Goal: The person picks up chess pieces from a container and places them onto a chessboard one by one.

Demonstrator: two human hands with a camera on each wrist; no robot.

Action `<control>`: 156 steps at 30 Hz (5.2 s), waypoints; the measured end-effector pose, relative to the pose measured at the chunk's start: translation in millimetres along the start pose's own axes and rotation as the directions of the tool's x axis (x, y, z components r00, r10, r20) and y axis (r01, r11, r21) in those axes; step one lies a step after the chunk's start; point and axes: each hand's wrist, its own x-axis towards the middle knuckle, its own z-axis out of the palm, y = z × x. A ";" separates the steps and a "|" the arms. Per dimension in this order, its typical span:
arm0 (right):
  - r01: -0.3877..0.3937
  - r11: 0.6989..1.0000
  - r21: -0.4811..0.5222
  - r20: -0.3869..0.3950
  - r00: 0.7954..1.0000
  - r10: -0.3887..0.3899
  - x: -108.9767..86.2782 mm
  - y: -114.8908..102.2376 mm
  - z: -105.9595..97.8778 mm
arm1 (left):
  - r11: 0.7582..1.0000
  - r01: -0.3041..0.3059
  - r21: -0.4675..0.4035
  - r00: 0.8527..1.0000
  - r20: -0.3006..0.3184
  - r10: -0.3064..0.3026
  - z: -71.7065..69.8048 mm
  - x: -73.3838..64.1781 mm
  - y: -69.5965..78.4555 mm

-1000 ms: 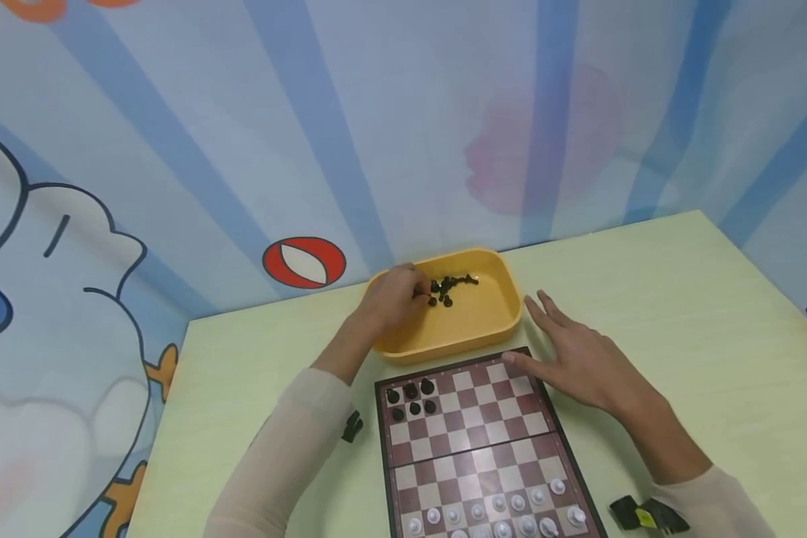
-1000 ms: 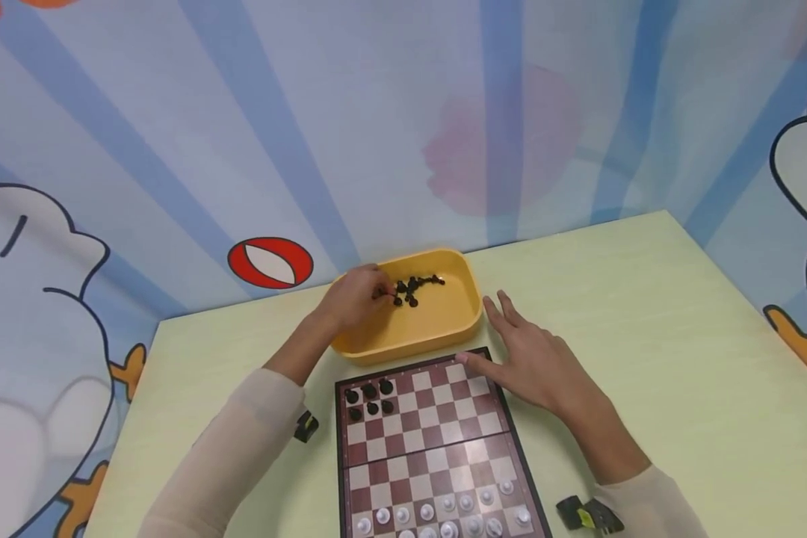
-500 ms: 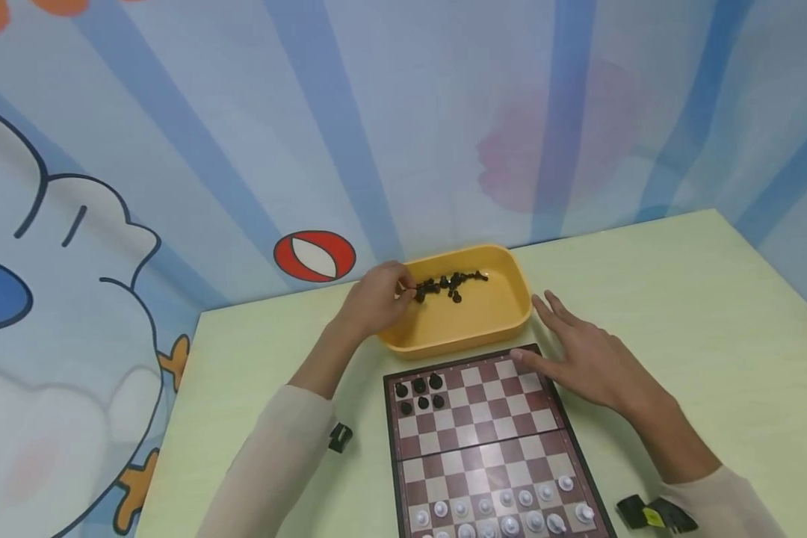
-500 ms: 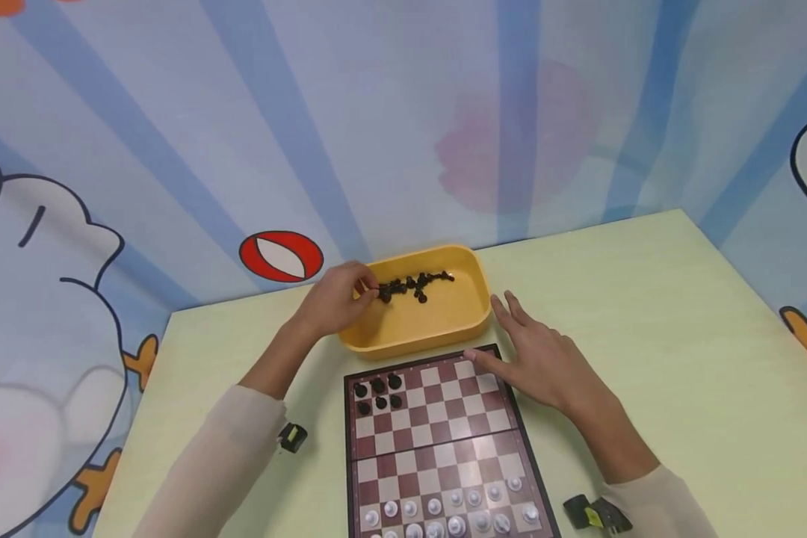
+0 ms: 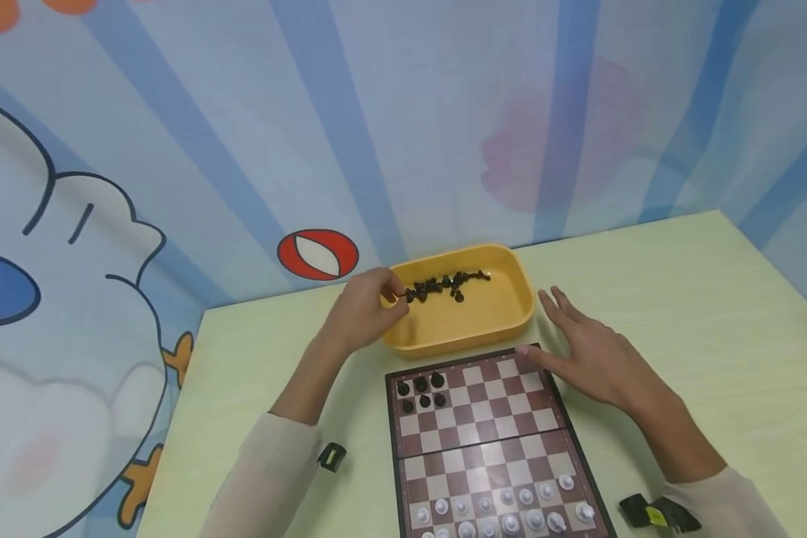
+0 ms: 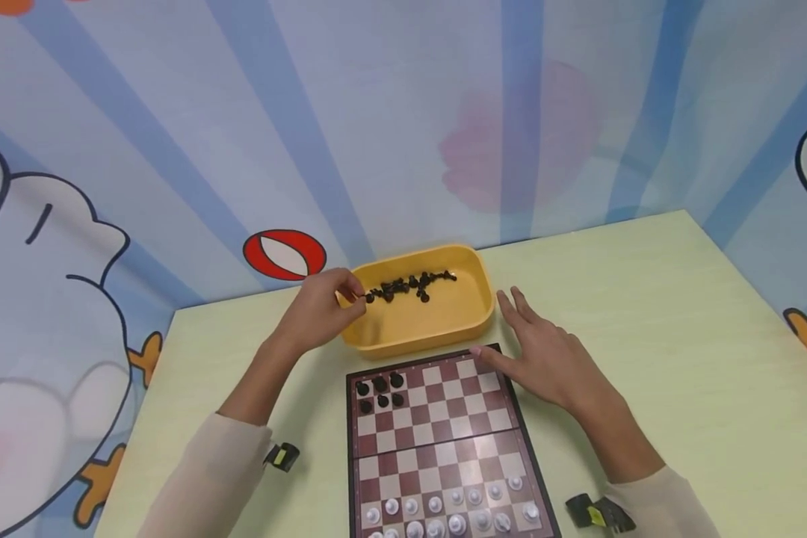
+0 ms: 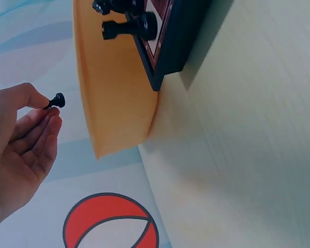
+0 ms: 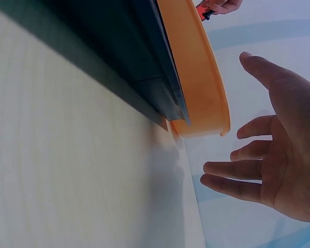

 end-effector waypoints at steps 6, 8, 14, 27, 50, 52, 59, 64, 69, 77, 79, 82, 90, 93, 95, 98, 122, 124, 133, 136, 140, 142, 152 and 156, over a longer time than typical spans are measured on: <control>0.006 1.000 0.009 0.001 1.000 -0.006 1.0 -0.7 -2.4 | 0.999 -0.047 -0.013 0.998 -0.051 0.046 -3.4 -10.4 6.6; 0.007 1.000 0.010 0.002 1.000 -0.007 1.8 -1.4 -3.0 | 0.998 -0.056 -0.013 0.996 -0.070 0.055 -4.0 -14.9 7.6; 0.010 1.000 0.006 0.003 1.000 -0.010 2.6 -1.9 -3.3 | 0.997 -0.072 -0.033 0.991 -0.114 0.067 -4.0 -30.5 10.8; -0.009 1.000 0.002 0.008 1.000 0.009 0.8 1.2 -6.4 | 0.993 -0.112 -0.048 0.984 -0.146 0.104 -2.9 -51.5 28.0; -0.036 0.999 0.006 -0.005 0.999 0.036 3.4 2.1 -12.3 | 0.978 -0.204 0.036 0.978 0.059 0.201 32.1 -72.1 63.4; -0.041 0.999 0.004 -0.001 0.999 0.041 3.0 0.7 -11.0 | 0.974 -0.221 0.057 0.973 0.087 0.215 34.5 -72.6 65.7; -0.027 1.000 0.003 0.010 1.000 0.027 1.5 -0.6 -8.2 | 0.940 -0.311 0.139 0.947 0.133 0.294 44.8 -73.3 66.7; -0.024 1.000 -0.001 0.012 1.000 0.024 1.8 -0.6 -6.7 | 0.924 -0.343 0.169 0.937 0.126 0.325 51.4 -73.2 63.7; -0.017 1.000 0.006 0.011 1.000 0.017 2.0 -0.3 -7.4 | 0.918 -0.351 0.185 0.935 0.128 0.331 56.3 -74.2 62.2; -0.011 1.000 0.006 0.012 1.000 0.011 2.2 -0.9 -6.2 | 0.920 -0.346 0.185 0.936 0.133 0.325 57.8 -74.7 60.9; -0.010 1.000 0.006 0.012 1.000 0.010 2.7 -0.5 -6.1 | 0.921 -0.345 0.182 0.937 0.131 0.325 58.3 -74.4 60.7; -0.008 1.000 0.005 0.012 1.000 0.008 3.3 0.1 -5.6 | 0.921 -0.343 0.184 0.937 0.131 0.323 59.2 -74.6 60.2; -0.011 1.000 0.011 0.012 1.000 0.011 3.0 0.8 -3.5 | 0.925 -0.337 0.178 0.938 0.145 0.314 62.6 -75.2 60.0; -0.010 1.000 0.012 0.014 1.000 0.010 3.2 1.0 -2.7 | 0.923 -0.337 0.184 0.938 0.143 0.314 64.0 -75.6 60.0; -0.011 1.000 0.010 0.016 1.000 0.011 3.1 1.0 -2.2 | 0.924 -0.337 0.183 0.939 0.144 0.314 64.6 -76.1 60.2; -0.014 1.000 0.008 0.019 1.000 0.014 2.7 1.0 -1.8 | 0.927 -0.329 0.182 0.941 0.150 0.304 64.0 -77.1 61.2; -0.001 1.000 0.012 0.006 1.000 0.001 6.8 -0.8 -3.1 | 0.975 -0.224 0.005 0.973 0.065 0.223 30.9 -59.5 48.4; 0.000 1.000 0.015 0.005 1.000 0.000 6.9 -1.1 -2.6 | 0.978 -0.208 -0.015 0.977 0.040 0.208 25.1 -52.6 42.2; -0.010 1.000 0.012 0.010 1.000 0.010 5.4 -1.3 -2.1 | 0.975 -0.219 -0.033 0.976 0.003 0.219 5.8 -10.8 12.0; -0.011 1.000 0.015 0.008 1.000 0.011 4.7 -0.8 -1.1 | 0.978 -0.209 -0.011 0.978 0.020 0.210 4.4 3.9 5.8; -0.009 1.000 0.014 0.000 1.000 0.009 2.3 -0.5 -1.1 | 0.979 -0.198 0.038 0.979 0.054 0.196 6.3 21.6 2.6; -0.009 1.000 0.014 -0.005 1.000 0.009 1.7 -1.2 -1.6 | 0.981 -0.182 0.072 0.982 0.069 0.178 6.8 30.6 1.1; -0.015 0.999 0.028 -0.003 1.000 0.015 0.3 -6.4 1.4 | 0.976 -0.043 0.214 0.989 0.150 0.010 15.4 60.2 -9.5; -0.004 0.999 0.035 -0.004 1.000 0.004 0.0 -6.2 3.3 | 0.956 -0.031 0.293 0.985 0.174 -0.022 21.1 66.0 -10.4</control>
